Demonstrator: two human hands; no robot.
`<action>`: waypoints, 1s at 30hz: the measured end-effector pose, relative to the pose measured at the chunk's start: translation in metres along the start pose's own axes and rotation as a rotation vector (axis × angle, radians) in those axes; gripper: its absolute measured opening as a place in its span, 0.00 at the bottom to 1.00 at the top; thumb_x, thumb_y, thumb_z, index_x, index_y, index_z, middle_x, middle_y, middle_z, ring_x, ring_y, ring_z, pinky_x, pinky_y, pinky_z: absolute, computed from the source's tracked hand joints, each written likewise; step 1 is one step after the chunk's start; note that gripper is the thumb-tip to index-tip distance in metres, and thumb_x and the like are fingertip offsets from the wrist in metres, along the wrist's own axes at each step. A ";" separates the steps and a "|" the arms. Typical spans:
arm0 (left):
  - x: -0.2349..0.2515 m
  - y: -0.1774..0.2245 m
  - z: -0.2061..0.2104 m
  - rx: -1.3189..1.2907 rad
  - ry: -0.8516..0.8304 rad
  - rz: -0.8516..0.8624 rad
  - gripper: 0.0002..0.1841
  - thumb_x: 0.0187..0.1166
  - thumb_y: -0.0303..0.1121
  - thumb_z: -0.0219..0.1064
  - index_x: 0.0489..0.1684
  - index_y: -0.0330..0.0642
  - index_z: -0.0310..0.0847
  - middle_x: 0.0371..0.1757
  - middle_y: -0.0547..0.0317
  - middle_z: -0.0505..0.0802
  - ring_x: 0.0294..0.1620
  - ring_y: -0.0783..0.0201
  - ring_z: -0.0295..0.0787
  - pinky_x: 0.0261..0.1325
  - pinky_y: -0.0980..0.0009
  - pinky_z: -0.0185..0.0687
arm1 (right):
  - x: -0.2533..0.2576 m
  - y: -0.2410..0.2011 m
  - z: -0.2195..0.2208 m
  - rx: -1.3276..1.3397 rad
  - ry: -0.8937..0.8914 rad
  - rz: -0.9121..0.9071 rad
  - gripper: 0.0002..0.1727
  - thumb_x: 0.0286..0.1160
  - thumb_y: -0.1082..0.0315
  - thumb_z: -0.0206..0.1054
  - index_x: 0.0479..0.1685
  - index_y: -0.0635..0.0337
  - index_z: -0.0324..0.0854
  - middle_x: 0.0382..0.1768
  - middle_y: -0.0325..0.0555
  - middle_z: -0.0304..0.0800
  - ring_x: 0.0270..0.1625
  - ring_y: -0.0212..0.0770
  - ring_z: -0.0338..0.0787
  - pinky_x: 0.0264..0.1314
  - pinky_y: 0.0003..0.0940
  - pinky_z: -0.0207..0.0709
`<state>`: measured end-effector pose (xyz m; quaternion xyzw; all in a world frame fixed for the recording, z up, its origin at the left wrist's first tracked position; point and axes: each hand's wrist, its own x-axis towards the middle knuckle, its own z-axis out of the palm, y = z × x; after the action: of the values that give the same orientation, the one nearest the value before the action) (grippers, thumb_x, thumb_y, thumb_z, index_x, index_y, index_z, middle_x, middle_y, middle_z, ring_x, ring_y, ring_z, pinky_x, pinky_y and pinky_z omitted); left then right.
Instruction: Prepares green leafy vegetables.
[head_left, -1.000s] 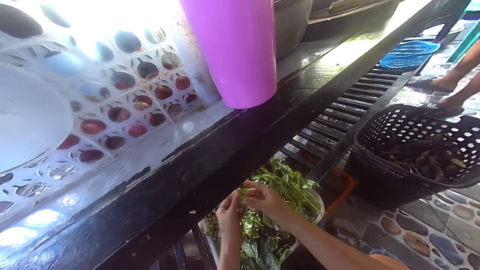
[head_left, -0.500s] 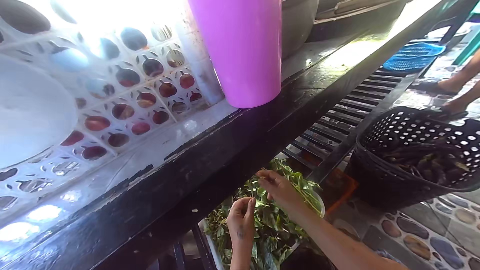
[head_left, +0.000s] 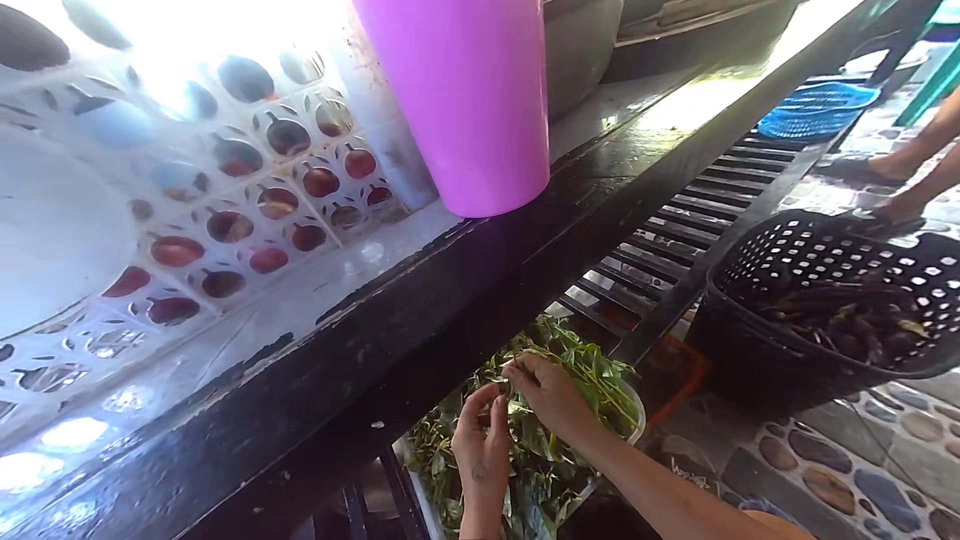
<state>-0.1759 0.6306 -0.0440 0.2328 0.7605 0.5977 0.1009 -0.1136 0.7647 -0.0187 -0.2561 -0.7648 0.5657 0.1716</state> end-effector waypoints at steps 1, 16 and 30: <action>0.000 0.004 -0.001 -0.049 -0.007 -0.057 0.16 0.87 0.35 0.61 0.66 0.39 0.84 0.53 0.54 0.94 0.35 0.63 0.93 0.30 0.66 0.89 | -0.001 -0.001 0.001 -0.009 -0.050 0.004 0.18 0.90 0.52 0.58 0.52 0.54 0.89 0.36 0.40 0.90 0.40 0.33 0.87 0.49 0.34 0.80; 0.005 -0.001 -0.012 0.002 -0.129 -0.002 0.23 0.83 0.27 0.63 0.79 0.38 0.74 0.47 0.55 0.96 0.35 0.67 0.94 0.40 0.69 0.90 | -0.008 0.002 0.016 0.378 -0.242 0.155 0.18 0.94 0.57 0.53 0.62 0.57 0.86 0.36 0.36 0.86 0.32 0.27 0.81 0.35 0.24 0.75; 0.016 -0.005 -0.034 0.188 -0.034 0.196 0.15 0.79 0.34 0.69 0.62 0.44 0.87 0.38 0.67 0.97 0.35 0.73 0.94 0.41 0.72 0.91 | -0.004 0.028 0.004 -0.679 0.367 -0.709 0.13 0.82 0.57 0.63 0.52 0.40 0.94 0.32 0.39 0.89 0.36 0.42 0.91 0.34 0.40 0.85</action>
<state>-0.2053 0.6078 -0.0381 0.3247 0.7848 0.5268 0.0327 -0.1070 0.7659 -0.0464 -0.1176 -0.9022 0.1391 0.3910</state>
